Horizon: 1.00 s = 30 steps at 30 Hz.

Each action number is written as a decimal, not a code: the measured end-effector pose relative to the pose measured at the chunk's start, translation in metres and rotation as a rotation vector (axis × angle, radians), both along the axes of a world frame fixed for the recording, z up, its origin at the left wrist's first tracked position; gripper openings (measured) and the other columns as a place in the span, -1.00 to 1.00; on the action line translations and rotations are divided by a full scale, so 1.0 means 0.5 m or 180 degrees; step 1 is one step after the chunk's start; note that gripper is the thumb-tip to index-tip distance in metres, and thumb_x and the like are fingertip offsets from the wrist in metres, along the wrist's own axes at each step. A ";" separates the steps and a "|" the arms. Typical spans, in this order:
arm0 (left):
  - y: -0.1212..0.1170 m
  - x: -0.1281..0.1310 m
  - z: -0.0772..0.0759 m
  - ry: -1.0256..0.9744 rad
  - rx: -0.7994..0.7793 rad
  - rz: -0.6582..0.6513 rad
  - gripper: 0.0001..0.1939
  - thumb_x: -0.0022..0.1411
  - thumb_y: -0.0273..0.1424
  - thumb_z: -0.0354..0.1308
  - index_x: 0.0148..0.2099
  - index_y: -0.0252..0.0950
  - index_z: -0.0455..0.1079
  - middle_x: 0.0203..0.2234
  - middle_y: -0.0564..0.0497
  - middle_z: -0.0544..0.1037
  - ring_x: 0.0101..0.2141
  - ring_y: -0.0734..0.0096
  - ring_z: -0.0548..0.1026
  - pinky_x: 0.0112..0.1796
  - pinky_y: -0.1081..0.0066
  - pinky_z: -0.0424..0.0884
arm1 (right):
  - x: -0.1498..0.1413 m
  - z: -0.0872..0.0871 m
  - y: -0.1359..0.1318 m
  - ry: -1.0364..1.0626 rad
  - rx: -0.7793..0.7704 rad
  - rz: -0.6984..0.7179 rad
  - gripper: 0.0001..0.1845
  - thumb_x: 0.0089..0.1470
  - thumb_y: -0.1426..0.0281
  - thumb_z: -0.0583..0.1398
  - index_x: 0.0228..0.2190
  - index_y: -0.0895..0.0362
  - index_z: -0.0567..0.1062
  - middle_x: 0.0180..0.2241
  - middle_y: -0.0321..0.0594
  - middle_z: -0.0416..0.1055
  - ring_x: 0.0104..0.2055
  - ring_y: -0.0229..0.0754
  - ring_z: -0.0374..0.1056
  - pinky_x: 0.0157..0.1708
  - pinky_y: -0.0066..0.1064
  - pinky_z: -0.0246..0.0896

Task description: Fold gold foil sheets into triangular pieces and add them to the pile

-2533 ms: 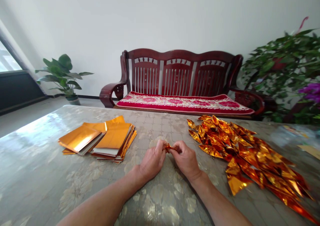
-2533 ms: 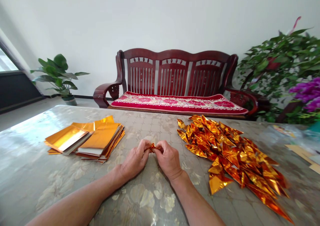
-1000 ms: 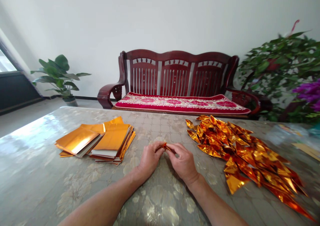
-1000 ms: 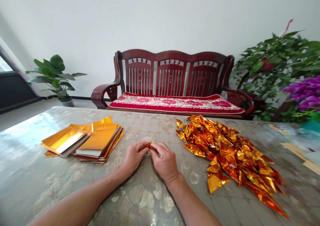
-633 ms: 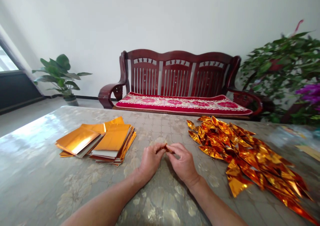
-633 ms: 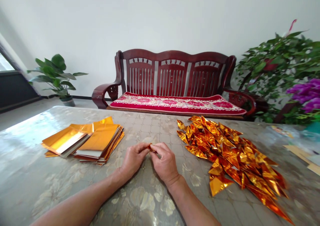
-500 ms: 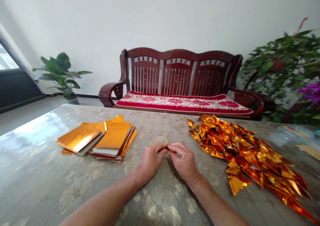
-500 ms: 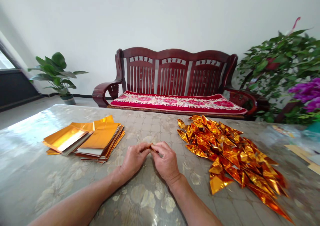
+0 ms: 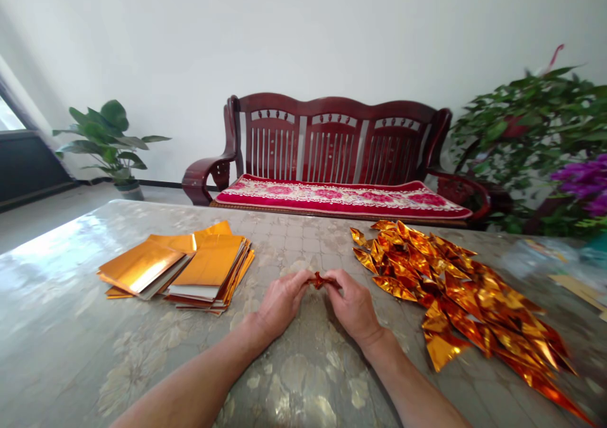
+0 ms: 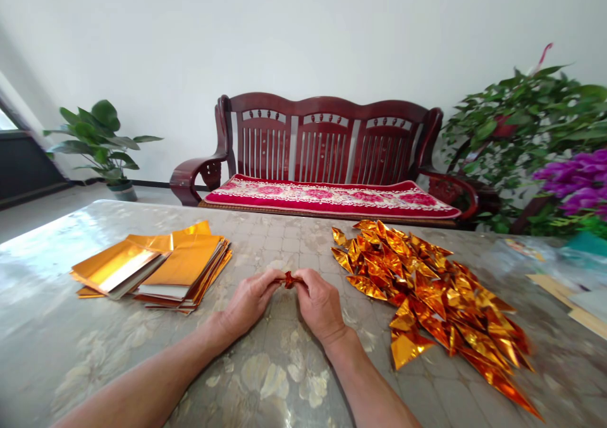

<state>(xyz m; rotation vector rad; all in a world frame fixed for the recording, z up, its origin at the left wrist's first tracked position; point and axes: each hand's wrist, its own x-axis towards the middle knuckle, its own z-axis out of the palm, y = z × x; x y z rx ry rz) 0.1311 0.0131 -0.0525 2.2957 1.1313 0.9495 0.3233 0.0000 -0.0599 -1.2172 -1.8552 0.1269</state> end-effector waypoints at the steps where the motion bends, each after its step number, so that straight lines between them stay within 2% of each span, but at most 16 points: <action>1: 0.000 -0.001 0.000 0.0050 0.0014 0.0005 -0.76 0.40 -0.41 -0.07 -0.02 -0.13 0.38 -0.25 0.10 0.59 -0.22 0.44 0.56 -0.19 0.50 0.41 | 0.002 0.003 -0.001 -0.0101 0.0035 0.0031 -0.80 0.18 0.49 0.10 -0.20 0.04 0.48 -0.25 -0.27 0.55 -0.22 -0.18 0.49 -0.20 -0.39 0.36; 6: 0.003 -0.006 -0.001 0.0244 0.0072 0.0048 -0.79 0.40 -0.39 -0.04 -0.13 -0.15 0.43 -0.29 0.10 0.59 -0.25 0.43 0.55 -0.21 0.51 0.37 | 0.017 0.013 -0.001 -0.0600 0.0125 0.0239 -0.76 0.21 0.54 0.08 -0.22 0.05 0.50 -0.30 -0.26 0.53 -0.25 -0.19 0.47 -0.24 -0.41 0.34; 13: 0.008 -0.012 -0.005 0.0190 -0.0020 0.0154 -0.80 0.37 -0.45 -0.02 -0.22 -0.19 0.44 -0.35 0.09 0.58 -0.30 0.45 0.54 -0.25 0.52 0.36 | 0.025 0.019 0.001 -0.1197 0.0315 0.0323 -0.65 0.23 0.58 0.07 -0.06 0.04 0.51 -0.18 -0.22 0.54 -0.18 -0.18 0.47 -0.17 -0.40 0.34; 17: 0.012 -0.011 -0.006 0.0176 -0.0055 0.0206 -0.81 0.35 -0.46 -0.01 -0.22 -0.20 0.43 -0.34 0.08 0.58 -0.30 0.44 0.54 -0.25 0.52 0.37 | 0.026 0.022 0.000 -0.1317 0.0360 0.0365 -0.65 0.21 0.57 0.11 -0.07 0.02 0.52 -0.13 -0.24 0.54 -0.18 -0.19 0.46 -0.16 -0.40 0.34; 23: 0.009 -0.013 -0.003 0.0336 0.0097 0.0175 -0.77 0.37 -0.45 -0.03 -0.19 -0.19 0.47 -0.34 0.06 0.58 -0.29 0.43 0.54 -0.26 0.51 0.37 | 0.020 0.022 0.000 -0.1298 0.0307 0.0373 -0.72 0.20 0.53 0.14 -0.16 0.02 0.58 -0.20 -0.23 0.56 -0.22 -0.20 0.48 -0.22 -0.42 0.37; 30: 0.011 -0.010 -0.006 0.0260 0.0176 -0.0158 -0.76 0.39 -0.38 0.00 -0.12 -0.15 0.52 -0.27 0.05 0.62 -0.23 0.42 0.55 -0.17 0.49 0.41 | 0.020 0.007 0.005 -0.0718 0.0141 0.0570 -0.68 0.21 0.54 0.09 -0.16 0.01 0.59 -0.19 -0.23 0.56 -0.18 -0.20 0.50 -0.15 -0.39 0.42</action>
